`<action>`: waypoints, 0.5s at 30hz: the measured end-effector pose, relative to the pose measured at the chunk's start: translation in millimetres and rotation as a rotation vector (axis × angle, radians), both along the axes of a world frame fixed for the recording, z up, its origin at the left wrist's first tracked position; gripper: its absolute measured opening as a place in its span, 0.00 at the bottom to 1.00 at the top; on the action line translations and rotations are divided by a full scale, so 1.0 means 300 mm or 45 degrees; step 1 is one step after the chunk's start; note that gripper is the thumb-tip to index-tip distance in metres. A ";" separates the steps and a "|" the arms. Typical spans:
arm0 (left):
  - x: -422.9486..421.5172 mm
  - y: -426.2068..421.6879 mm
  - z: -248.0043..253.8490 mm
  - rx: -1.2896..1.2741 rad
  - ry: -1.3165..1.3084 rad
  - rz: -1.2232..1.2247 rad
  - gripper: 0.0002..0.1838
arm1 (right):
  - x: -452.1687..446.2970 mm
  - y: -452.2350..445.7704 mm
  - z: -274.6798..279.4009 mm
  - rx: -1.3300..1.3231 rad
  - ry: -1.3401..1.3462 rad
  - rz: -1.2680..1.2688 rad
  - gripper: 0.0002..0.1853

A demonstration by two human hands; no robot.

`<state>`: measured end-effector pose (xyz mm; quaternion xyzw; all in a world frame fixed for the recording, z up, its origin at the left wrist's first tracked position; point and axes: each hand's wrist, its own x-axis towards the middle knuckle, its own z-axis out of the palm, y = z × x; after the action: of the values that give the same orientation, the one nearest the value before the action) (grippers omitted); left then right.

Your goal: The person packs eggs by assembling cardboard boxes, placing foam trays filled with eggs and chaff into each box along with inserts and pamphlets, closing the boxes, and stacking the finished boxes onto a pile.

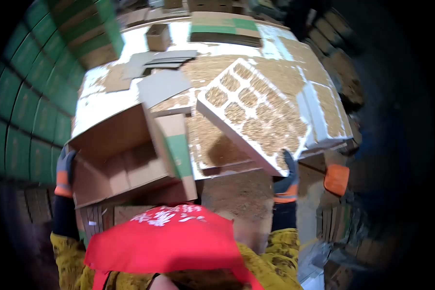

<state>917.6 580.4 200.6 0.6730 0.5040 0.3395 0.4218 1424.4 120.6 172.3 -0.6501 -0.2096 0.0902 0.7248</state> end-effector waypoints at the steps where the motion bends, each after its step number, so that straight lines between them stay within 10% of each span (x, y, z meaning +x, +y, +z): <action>1: -0.031 0.037 -0.057 0.362 0.192 -0.021 0.20 | -0.044 0.056 0.097 0.152 0.207 0.103 0.19; 2: -0.072 0.053 -0.078 0.629 0.579 -0.173 0.21 | -0.087 0.113 0.194 0.298 0.423 0.181 0.18; 5: 0.071 -0.075 0.079 0.049 0.266 0.062 0.29 | -0.178 0.223 0.351 0.392 0.689 0.337 0.21; 10: 0.026 -0.068 -0.028 1.001 0.735 -0.239 0.27 | -0.231 0.299 0.297 0.084 -0.521 0.790 0.25; 13: 0.102 -0.162 0.137 -0.162 -0.395 0.055 0.20 | -0.413 0.443 0.494 -0.299 -0.117 0.806 0.35; 15: 0.068 -0.143 0.076 0.066 -0.287 -0.117 0.24 | -0.531 0.549 0.581 -0.385 0.128 0.825 0.39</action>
<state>938.1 537.6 223.6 0.6636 0.4131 0.4060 0.4734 1265.2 285.2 346.6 -0.6447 -0.3531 0.3771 0.5635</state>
